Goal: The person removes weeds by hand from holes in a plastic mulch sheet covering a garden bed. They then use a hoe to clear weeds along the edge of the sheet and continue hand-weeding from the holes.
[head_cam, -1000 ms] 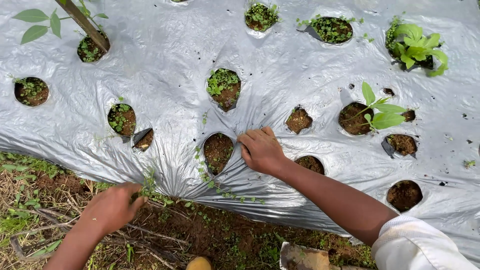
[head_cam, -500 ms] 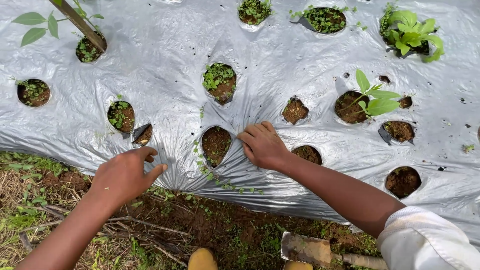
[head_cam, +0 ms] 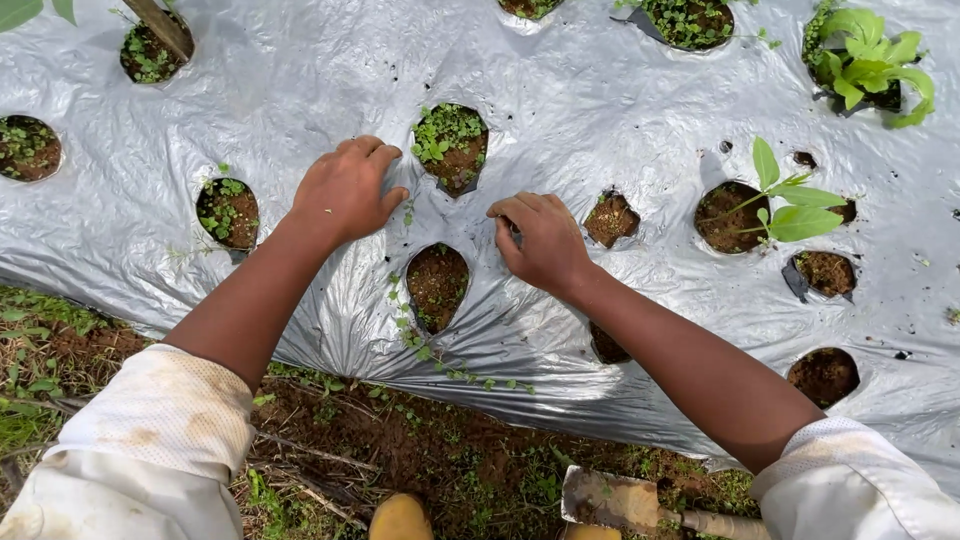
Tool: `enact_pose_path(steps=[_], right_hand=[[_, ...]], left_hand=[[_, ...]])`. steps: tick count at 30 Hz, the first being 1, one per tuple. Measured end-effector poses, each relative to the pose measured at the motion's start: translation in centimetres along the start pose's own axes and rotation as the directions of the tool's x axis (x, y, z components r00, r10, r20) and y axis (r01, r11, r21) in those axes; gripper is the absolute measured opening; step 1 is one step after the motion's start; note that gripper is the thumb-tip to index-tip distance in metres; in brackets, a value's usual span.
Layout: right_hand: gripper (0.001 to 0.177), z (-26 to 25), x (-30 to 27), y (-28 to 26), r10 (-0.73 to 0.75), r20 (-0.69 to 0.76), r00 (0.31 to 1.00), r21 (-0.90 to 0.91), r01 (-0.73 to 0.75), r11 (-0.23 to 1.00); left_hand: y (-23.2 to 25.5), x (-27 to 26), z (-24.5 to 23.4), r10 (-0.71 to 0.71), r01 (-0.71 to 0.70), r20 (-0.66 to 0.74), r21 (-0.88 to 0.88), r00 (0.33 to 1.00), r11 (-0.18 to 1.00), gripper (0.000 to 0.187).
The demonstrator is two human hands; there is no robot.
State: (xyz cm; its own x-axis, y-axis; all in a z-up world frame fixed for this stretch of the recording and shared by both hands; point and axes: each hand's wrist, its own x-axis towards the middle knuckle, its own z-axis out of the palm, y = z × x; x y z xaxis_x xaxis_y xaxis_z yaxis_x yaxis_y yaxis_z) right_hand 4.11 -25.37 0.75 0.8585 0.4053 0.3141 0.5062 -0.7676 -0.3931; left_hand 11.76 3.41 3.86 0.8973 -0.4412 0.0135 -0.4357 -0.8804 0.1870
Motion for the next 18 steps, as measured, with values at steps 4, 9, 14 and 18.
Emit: enact_pose_path(steps=[4,9,14,18], right_hand=[[0.025,0.1,4.3,1.2,0.132,-0.034,0.991,0.010,-0.132,0.991],[0.040,2.3,9.0,2.8,0.189,0.040,0.981,0.058,-0.191,0.980],[0.060,4.9,12.9,3.4,0.268,0.165,0.949,-0.164,-0.242,0.956],[0.041,7.6,13.7,5.4,0.142,0.040,0.989,-0.269,-0.127,0.955]], left_hand=[[0.0,2.7,1.3,0.064,-0.059,-0.090,0.058,0.994,0.997,0.050],[1.0,5.8,1.8,0.013,-0.012,0.056,-0.016,0.998,1.000,0.058],[1.2,7.4,4.3,-0.027,0.027,-0.050,0.001,0.998,1.000,0.062],[-0.3,7.7,7.6,0.040,-0.025,-0.214,0.071,0.976,0.997,0.048]])
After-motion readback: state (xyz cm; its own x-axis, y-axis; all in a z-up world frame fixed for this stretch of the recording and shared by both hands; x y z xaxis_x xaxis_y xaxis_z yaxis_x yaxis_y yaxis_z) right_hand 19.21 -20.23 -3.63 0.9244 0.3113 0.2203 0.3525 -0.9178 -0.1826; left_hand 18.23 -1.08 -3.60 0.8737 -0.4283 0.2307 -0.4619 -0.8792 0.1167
